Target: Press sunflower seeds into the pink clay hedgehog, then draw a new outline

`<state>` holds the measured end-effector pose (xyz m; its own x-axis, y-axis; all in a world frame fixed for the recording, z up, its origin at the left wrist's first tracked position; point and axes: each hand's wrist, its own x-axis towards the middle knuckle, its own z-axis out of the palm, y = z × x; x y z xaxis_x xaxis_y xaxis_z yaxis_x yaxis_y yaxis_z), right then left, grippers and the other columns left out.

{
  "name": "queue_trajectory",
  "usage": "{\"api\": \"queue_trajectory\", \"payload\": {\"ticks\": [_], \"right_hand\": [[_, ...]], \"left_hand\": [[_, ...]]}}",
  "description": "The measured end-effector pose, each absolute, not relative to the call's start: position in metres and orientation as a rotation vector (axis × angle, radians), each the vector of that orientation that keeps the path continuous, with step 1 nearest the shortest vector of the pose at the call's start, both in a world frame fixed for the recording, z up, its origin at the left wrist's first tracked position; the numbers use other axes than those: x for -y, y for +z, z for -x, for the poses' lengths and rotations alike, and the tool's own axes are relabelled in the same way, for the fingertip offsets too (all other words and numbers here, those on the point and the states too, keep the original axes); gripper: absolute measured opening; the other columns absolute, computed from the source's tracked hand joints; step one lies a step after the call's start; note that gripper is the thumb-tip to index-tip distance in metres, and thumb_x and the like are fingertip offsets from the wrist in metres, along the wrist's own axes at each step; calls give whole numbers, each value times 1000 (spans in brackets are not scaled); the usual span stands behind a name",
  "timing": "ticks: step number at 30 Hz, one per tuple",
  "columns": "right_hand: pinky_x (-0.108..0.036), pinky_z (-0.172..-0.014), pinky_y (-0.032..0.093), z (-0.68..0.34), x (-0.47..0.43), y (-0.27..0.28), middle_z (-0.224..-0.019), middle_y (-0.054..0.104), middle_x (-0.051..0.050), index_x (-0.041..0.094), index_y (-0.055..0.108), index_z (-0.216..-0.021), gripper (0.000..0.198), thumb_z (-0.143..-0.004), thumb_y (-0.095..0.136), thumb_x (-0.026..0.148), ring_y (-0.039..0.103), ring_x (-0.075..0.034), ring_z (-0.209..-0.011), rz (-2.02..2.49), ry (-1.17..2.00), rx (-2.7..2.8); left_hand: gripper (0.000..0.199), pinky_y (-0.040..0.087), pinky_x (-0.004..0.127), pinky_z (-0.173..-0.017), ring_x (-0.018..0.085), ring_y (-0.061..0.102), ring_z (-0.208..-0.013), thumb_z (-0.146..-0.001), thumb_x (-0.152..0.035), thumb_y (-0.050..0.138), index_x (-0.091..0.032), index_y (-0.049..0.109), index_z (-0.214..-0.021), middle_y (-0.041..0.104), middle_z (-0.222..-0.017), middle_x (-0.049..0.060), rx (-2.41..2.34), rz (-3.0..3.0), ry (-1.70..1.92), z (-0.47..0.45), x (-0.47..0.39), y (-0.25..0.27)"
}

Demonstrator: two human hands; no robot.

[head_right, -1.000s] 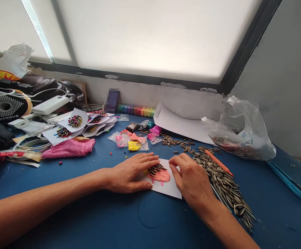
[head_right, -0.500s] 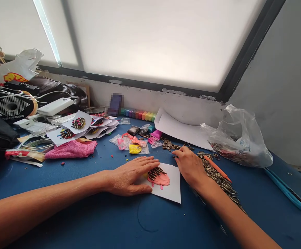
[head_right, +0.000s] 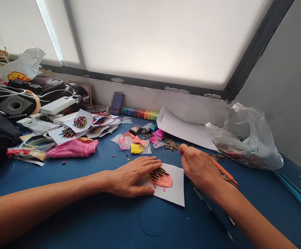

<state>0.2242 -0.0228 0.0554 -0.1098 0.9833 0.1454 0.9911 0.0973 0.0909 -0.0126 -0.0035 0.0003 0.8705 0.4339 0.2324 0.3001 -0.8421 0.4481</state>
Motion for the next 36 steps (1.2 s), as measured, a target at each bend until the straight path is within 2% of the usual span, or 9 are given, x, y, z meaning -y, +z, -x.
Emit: {"api": "queue_trajectory", "payload": {"ticks": [2,5,9,14,22,28,36], "right_hand": [[-26,-58,43,-224,33,57,-71,68,-1,22,62,-90,20,-89,42,23,62,-16,-62,1978,-77,2245],[-27,-57,47,-223,44,55,-75,71,-2,22,65,-97,24,-85,49,36,64,-17,-63,1806,280,2099],[-27,-63,51,-224,49,49,-81,73,-3,24,68,-91,26,-87,50,41,66,-18,-71,1665,449,1972],[-33,-64,50,-225,54,41,-83,71,-4,25,70,-79,28,-87,48,40,65,-20,-72,1662,305,2098],[-31,-68,51,-216,66,40,-89,70,-3,26,71,-93,28,-90,44,35,66,-18,-79,1608,346,2096],[-28,-60,47,-204,73,37,-73,70,1,25,66,-75,21,-87,50,31,63,-16,-64,1665,271,2132],[-28,-62,50,-202,71,27,-81,72,-1,26,67,-83,19,-88,48,28,67,-17,-70,1641,181,2146]], "left_hand": [[70,22,43,-117,31,33,-140,-88,-49,57,-9,39,-142,41,-148,16,-536,-2642,467,12,4,1],[69,22,43,-117,31,33,-139,-88,-49,57,-9,40,-142,42,-147,16,-545,-2642,462,12,4,1],[72,20,43,-117,29,30,-141,-89,-50,56,-9,35,-145,38,-149,16,-557,-2634,431,12,3,0],[74,18,42,-118,29,30,-141,-88,-49,57,-6,36,-145,38,-149,17,-553,-2627,414,12,3,2],[71,19,41,-118,28,31,-141,-90,-50,54,-8,37,-144,39,-149,16,-540,-2645,432,13,3,1],[70,20,41,-117,29,32,-140,-90,-50,55,-8,38,-143,40,-148,16,-529,-2650,449,13,3,0],[71,19,45,-117,29,27,-142,-89,-50,56,-13,34,-146,36,-151,15,-554,-2618,437,13,3,-3]]}}
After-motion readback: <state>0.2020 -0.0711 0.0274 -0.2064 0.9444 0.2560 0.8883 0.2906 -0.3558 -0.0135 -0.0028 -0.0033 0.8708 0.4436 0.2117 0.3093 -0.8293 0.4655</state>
